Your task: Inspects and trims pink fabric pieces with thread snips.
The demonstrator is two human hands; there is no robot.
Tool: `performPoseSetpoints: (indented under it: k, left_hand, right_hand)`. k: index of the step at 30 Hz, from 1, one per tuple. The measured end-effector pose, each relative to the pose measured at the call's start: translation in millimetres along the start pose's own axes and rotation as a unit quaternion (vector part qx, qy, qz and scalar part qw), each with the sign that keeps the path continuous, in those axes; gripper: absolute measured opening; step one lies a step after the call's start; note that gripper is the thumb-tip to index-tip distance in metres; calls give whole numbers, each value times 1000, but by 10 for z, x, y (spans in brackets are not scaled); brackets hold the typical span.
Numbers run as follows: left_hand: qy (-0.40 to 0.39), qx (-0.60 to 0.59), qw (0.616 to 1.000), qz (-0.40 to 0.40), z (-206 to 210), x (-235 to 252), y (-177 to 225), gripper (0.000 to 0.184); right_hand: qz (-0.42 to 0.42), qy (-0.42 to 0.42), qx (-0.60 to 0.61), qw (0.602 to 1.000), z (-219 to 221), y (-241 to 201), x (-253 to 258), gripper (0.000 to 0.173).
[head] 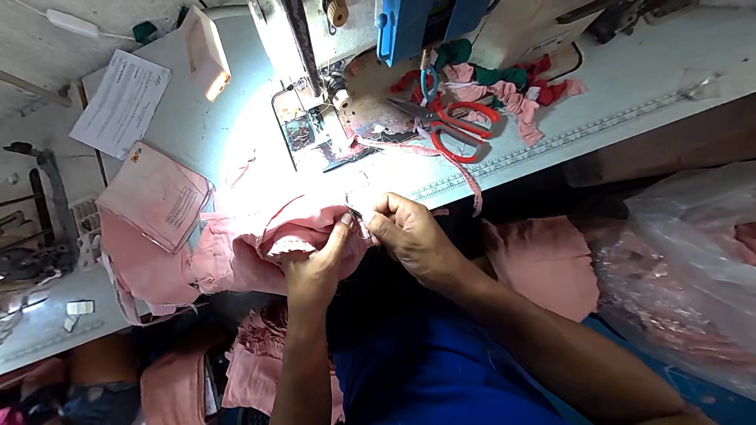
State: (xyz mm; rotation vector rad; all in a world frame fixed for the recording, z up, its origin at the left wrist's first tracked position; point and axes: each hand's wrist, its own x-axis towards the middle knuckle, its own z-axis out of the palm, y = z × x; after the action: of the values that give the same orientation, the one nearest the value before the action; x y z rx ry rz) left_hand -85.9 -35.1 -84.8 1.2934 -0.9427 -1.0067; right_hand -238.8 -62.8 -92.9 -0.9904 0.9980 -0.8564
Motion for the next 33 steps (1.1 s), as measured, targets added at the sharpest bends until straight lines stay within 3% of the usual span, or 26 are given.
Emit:
performPoseSetpoints:
  k: [5, 14, 20, 25, 27, 30, 31, 33]
  left_hand:
    - [-14, -14, 1000, 2, -25, 6, -7, 22]
    - [-10, 2, 1000, 6, -12, 1, -18, 20]
    - [-11, -1, 1000, 6, -27, 26, -9, 22]
    - [-4, 22, 1000, 11, -21, 17, -22, 22]
    - [6, 24, 1000, 14, -19, 9, -42, 23]
    - [-4, -47, 999, 19, -58, 28, -79, 24]
    - [-4, -69, 997, 16, -77, 38, -97, 23]
    - [15, -83, 996, 14, -94, 41, -96, 24]
  right_hand:
    - [91, -49, 151, 983, -12, -37, 10, 23]
    - [-18, 19, -75, 997, -21, -33, 11, 12]
    - [40, -19, 72, 996, -6, -63, 71, 20]
    - [-31, 28, -85, 996, 2, -36, 62, 12]
    - [-5, 16, -33, 999, 17, -43, 71, 12]
    - [148, -69, 197, 967, 6, -102, 73, 31]
    - [171, -88, 209, 959, -7, -90, 80, 34]
    - [114, -95, 101, 984, -43, -41, 113, 24]
